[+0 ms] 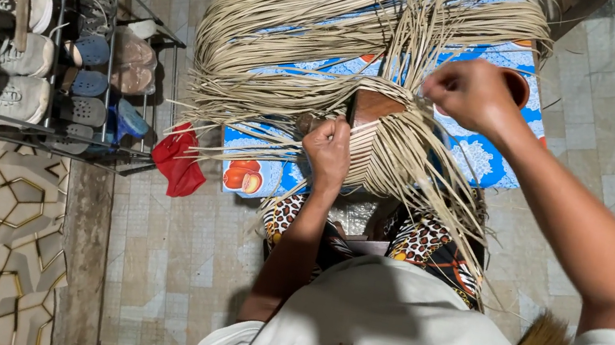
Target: The person weaves a basket by hand using dried palm fronds. They repeatedly interlace the fronds around a partially formed basket base, adjusting and tightening the weave with both hands.
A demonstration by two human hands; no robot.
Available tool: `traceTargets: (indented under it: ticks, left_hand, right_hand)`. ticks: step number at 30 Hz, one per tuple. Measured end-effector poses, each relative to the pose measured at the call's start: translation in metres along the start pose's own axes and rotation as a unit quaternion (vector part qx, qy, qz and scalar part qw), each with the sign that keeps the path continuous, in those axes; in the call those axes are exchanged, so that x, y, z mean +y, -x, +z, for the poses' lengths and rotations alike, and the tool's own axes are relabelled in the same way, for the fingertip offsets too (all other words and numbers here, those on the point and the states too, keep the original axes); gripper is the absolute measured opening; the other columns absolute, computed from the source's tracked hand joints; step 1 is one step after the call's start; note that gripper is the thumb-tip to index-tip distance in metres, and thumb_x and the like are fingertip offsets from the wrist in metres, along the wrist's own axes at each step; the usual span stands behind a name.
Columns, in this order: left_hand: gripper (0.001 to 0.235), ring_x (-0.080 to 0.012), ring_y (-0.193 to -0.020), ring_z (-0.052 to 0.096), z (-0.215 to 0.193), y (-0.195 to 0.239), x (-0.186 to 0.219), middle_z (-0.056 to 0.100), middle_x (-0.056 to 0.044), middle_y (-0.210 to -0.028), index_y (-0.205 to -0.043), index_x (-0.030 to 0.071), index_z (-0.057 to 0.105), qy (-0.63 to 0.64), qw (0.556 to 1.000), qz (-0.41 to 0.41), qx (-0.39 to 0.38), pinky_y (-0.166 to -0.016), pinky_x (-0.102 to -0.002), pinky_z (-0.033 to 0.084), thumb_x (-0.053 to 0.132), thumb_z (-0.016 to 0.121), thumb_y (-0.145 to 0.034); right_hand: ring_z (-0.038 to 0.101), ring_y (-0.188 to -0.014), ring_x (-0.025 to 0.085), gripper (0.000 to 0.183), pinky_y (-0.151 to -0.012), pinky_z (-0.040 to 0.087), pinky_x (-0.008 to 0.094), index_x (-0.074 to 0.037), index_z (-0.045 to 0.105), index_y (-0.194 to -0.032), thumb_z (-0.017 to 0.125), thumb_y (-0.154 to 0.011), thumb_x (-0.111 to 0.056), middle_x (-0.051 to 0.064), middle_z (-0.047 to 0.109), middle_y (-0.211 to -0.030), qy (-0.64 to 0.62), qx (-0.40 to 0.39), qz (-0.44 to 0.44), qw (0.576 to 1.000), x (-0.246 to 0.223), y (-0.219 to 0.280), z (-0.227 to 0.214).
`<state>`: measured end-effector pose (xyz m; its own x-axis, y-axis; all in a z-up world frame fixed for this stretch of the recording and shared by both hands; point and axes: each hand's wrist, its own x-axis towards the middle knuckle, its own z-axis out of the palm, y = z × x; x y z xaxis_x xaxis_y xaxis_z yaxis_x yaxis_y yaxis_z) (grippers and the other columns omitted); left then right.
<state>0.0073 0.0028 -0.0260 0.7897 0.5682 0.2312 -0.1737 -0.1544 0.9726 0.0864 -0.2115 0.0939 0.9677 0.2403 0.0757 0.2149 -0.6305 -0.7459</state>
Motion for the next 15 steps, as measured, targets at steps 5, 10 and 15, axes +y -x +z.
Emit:
traceTargets:
  ticks: [5,10,15]
  left_hand:
    - [0.049,-0.0075,-0.049,0.026,-0.001,0.0,0.023,0.03,0.007,-0.051,-0.054,0.018,0.032,0.069,0.997,0.03,-0.035,-0.051,-0.029,0.026,-0.001,0.056,-0.092]
    - [0.05,-0.0069,-0.05,0.026,-0.001,-0.001,0.022,0.028,0.007,-0.052,-0.055,0.018,0.03,0.059,0.997,0.036,-0.038,-0.053,-0.029,0.029,-0.002,0.056,-0.092]
    - [0.051,-0.0064,-0.053,0.023,-0.001,-0.001,0.027,0.025,0.007,-0.054,-0.056,0.018,0.027,0.061,0.997,0.038,-0.034,-0.054,-0.03,0.024,-0.002,0.056,-0.093]
  right_hand:
    - [0.07,-0.079,0.013,0.006,-0.074,0.052,0.031,-0.007,0.08,-0.086,0.082,-0.088,-0.012,0.005,0.079,-0.086,0.015,-0.259,0.144,0.955,-0.058,-0.027,-0.015]
    - [0.064,-0.069,0.013,0.011,-0.067,0.053,0.032,-0.008,0.076,-0.078,0.072,-0.087,-0.004,0.004,0.074,-0.076,0.042,-0.239,0.117,0.963,-0.046,-0.027,-0.005]
    - [0.062,-0.065,0.014,0.015,-0.06,0.05,0.035,-0.007,0.075,-0.073,0.066,-0.084,-0.005,0.004,0.072,-0.072,0.049,-0.209,0.086,0.973,-0.037,-0.028,0.002]
